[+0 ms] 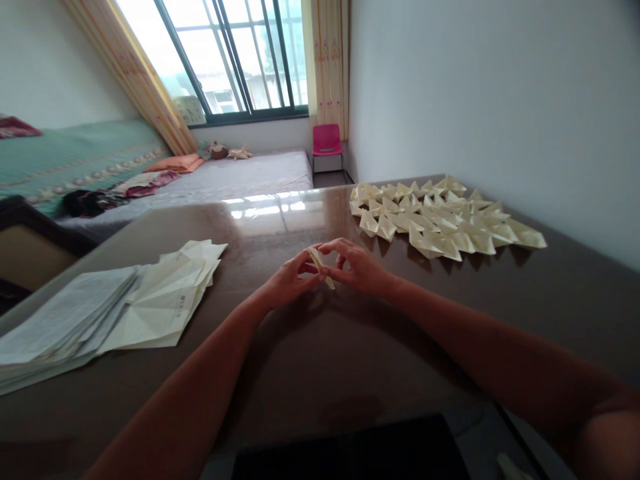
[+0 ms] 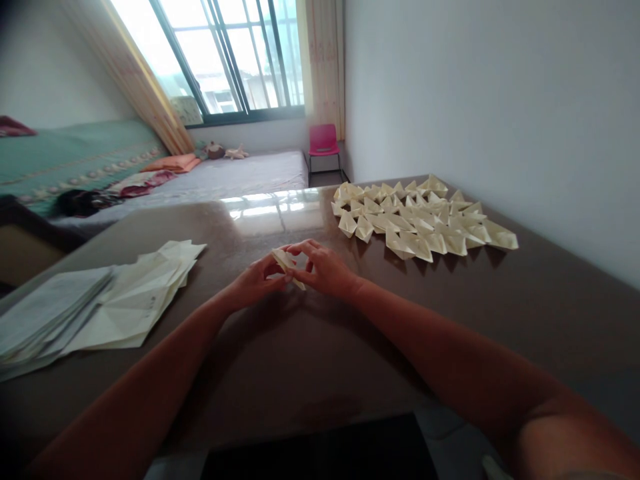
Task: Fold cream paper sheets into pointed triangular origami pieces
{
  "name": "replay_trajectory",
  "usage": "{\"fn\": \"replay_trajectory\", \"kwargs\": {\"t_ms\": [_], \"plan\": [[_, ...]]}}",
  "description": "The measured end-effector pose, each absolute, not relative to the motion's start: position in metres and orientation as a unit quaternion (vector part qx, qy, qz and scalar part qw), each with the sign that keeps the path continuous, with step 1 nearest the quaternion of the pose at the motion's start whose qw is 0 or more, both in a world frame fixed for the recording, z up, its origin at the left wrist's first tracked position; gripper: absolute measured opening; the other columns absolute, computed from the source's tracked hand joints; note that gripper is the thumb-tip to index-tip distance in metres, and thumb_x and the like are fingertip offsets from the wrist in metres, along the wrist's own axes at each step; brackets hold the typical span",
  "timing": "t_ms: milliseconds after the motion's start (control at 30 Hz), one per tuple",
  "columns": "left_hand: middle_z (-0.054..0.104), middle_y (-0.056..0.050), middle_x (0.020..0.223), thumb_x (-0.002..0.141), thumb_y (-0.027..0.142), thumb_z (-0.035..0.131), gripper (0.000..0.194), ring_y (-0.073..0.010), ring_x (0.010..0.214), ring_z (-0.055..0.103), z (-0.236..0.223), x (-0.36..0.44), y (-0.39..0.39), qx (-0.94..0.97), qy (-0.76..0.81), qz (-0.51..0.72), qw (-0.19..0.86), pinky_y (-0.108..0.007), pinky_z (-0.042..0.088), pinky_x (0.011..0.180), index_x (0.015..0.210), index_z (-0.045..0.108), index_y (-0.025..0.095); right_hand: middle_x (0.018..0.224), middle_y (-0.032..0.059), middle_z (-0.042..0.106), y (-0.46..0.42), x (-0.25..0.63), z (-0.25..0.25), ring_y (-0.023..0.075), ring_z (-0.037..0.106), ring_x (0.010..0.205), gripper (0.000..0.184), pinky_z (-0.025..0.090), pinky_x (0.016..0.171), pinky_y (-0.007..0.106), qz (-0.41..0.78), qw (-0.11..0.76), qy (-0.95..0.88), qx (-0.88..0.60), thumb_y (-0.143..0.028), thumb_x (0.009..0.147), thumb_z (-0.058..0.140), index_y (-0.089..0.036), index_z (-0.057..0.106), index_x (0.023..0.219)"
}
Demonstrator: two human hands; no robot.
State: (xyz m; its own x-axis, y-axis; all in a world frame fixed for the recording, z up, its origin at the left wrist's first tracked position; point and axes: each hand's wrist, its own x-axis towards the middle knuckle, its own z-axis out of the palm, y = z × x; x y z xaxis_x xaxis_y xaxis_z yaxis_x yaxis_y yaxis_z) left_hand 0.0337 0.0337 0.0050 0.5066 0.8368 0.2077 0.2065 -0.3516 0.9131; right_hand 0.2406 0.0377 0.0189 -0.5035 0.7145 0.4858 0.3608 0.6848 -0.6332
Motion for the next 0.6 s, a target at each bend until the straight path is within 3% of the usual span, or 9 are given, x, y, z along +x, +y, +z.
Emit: {"fn": "replay_trajectory", "kwargs": {"t_ms": [167, 300, 467, 600], "plan": [[0.059, -0.011, 0.118, 0.083, 0.029, 0.058, 0.059, -0.0218, 0.102, 0.061, 0.006, 0.040, 0.030, 0.788, 0.363, 0.336, 0.368, -0.036, 0.051, 0.088, 0.138, 0.038, 0.018, 0.105, 0.0028, 0.060, 0.037, 0.238, 0.015, 0.0083, 0.054, 0.061, 0.031, 0.041, 0.062, 0.023, 0.153, 0.379, -0.829, -0.382, -0.028, 0.082, 0.061, -0.022, 0.054, 0.112], [0.055, -0.009, 0.117, 0.084, 0.024, 0.052, 0.048, -0.0177, 0.096, 0.060, 0.005, 0.058, 0.023, 0.778, 0.470, 0.357, 0.214, -0.037, 0.046, 0.095, 0.131, 0.048, 0.019, 0.087, 0.0010, 0.060, 0.039, 0.233, 0.007, 0.0108, 0.053, 0.062, 0.016, 0.037, 0.060, 0.023, 0.132, 0.370, -0.835, -0.385, -0.032, 0.087, 0.053, -0.020, 0.052, 0.096], [0.055, -0.004, 0.091, 0.078, 0.014, 0.050, 0.040, -0.0128, 0.073, 0.055, 0.002, 0.058, 0.028, 0.758, 0.520, 0.361, 0.156, -0.029, 0.050, 0.076, 0.116, 0.061, 0.017, 0.079, -0.0010, 0.058, 0.045, 0.237, 0.000, 0.0119, 0.052, 0.063, 0.016, 0.034, 0.059, 0.022, 0.123, 0.346, -0.840, -0.399, -0.021, 0.081, 0.054, -0.020, 0.049, 0.096], [0.051, 0.000, 0.080, 0.071, 0.008, 0.049, 0.038, -0.0121, 0.067, 0.050, -0.002, 0.051, 0.034, 0.754, 0.528, 0.364, 0.140, -0.026, 0.045, 0.067, 0.105, 0.064, 0.019, 0.075, -0.0025, 0.056, 0.047, 0.241, -0.002, 0.0117, 0.051, 0.062, 0.019, 0.032, 0.057, 0.022, 0.122, 0.320, -0.837, -0.427, -0.017, 0.076, 0.057, -0.021, 0.049, 0.093]]}}
